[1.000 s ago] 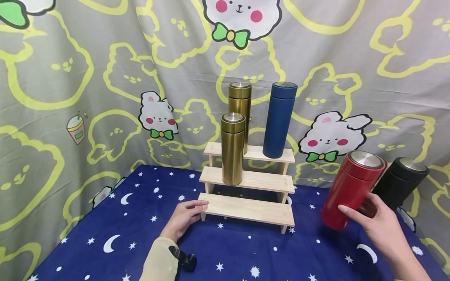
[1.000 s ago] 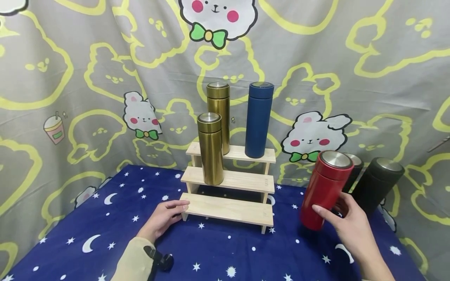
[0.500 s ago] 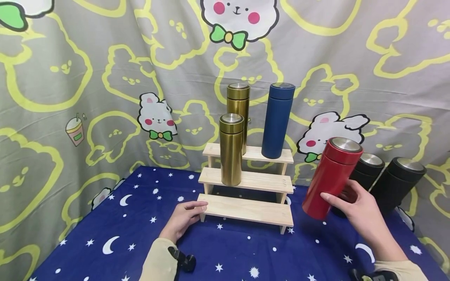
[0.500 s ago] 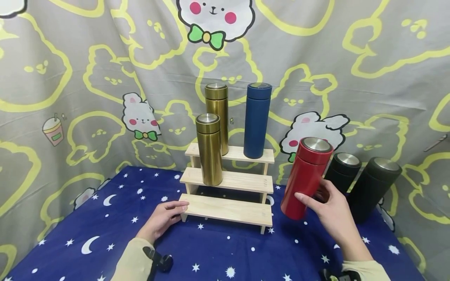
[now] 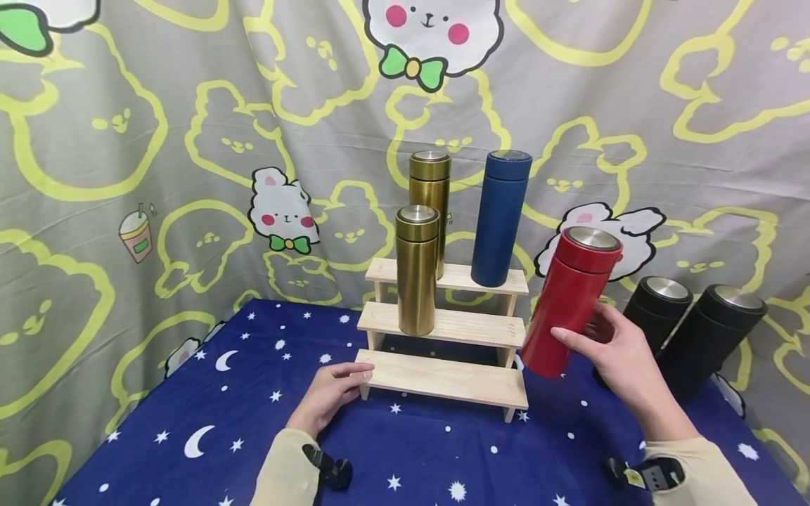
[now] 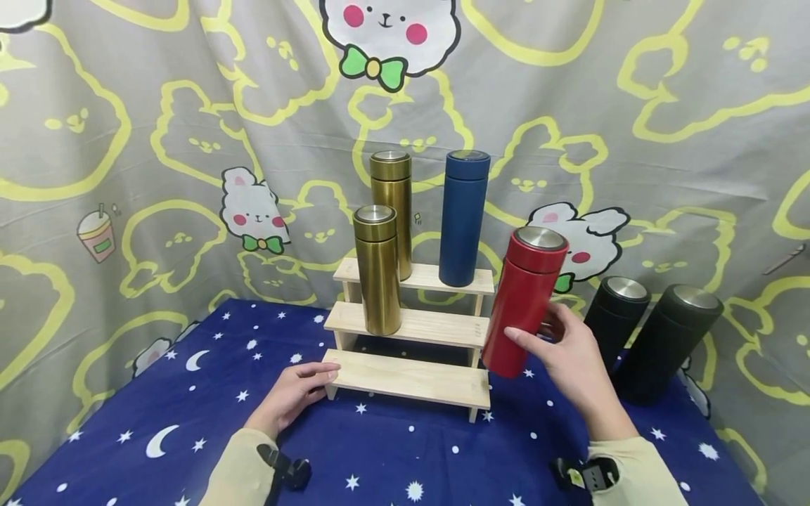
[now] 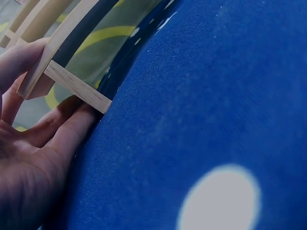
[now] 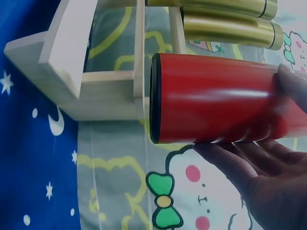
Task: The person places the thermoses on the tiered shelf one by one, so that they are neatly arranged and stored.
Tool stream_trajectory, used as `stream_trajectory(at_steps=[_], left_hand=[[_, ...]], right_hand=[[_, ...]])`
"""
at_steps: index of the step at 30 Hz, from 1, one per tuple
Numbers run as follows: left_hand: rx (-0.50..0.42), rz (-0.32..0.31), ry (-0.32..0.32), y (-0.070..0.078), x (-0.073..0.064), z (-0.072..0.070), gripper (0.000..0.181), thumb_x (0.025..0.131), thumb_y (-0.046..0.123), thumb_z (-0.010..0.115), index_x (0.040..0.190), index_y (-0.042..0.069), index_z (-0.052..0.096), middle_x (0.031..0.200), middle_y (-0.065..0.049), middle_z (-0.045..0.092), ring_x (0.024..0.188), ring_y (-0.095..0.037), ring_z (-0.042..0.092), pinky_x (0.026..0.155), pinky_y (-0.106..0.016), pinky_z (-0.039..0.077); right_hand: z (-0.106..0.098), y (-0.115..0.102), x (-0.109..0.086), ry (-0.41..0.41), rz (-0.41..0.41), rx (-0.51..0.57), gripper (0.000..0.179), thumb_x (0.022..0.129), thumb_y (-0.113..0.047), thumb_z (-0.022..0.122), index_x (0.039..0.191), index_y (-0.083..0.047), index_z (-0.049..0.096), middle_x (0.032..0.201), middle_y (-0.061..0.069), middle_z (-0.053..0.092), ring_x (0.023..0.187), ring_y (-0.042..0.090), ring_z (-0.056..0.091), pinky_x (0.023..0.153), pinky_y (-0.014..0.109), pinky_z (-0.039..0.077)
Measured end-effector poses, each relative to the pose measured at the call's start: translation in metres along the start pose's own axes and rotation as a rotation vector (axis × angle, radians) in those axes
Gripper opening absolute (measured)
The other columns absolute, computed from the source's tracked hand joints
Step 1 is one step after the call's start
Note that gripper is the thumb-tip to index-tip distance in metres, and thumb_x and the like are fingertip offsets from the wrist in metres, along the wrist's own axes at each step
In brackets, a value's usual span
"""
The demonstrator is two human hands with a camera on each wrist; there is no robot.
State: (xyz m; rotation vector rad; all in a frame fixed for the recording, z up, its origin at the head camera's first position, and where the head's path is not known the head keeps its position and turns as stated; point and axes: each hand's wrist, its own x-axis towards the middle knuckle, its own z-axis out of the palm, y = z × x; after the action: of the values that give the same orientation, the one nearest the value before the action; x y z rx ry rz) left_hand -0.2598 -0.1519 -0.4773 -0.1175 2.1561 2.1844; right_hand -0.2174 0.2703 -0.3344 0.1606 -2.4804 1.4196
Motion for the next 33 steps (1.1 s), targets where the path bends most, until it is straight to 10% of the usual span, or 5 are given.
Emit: stream_trajectory(at_steps=[9, 33], left_hand=[[0.004, -0.011, 0.008, -0.002, 0.003, 0.0, 0.029, 0.085, 0.015, 0.078, 0.109, 0.0, 0.074, 0.119, -0.013, 0.065, 0.102, -0.021, 0.062, 0.091, -0.045, 0.051], [0.014, -0.01, -0.003, -0.003, 0.002, -0.001, 0.029, 0.085, 0.016, 0.078, 0.109, 0.0, 0.074, 0.119, -0.013, 0.064, 0.102, -0.021, 0.062, 0.091, -0.045, 0.051]], right_hand=[[0.018, -0.011, 0.014, -0.027, -0.035, 0.028, 0.072, 0.09, -0.039, 0.071, 0.148, -0.007, 0.041, 0.129, 0.015, 0.057, 0.111, 0.029, 0.058, 0.081, 0.021, 0.049], [0.054, -0.028, 0.047, -0.096, 0.02, 0.179, 0.084, 0.085, -0.042, 0.077, 0.149, -0.006, 0.037, 0.133, 0.018, 0.055, 0.118, 0.035, 0.055, 0.097, 0.053, 0.045]])
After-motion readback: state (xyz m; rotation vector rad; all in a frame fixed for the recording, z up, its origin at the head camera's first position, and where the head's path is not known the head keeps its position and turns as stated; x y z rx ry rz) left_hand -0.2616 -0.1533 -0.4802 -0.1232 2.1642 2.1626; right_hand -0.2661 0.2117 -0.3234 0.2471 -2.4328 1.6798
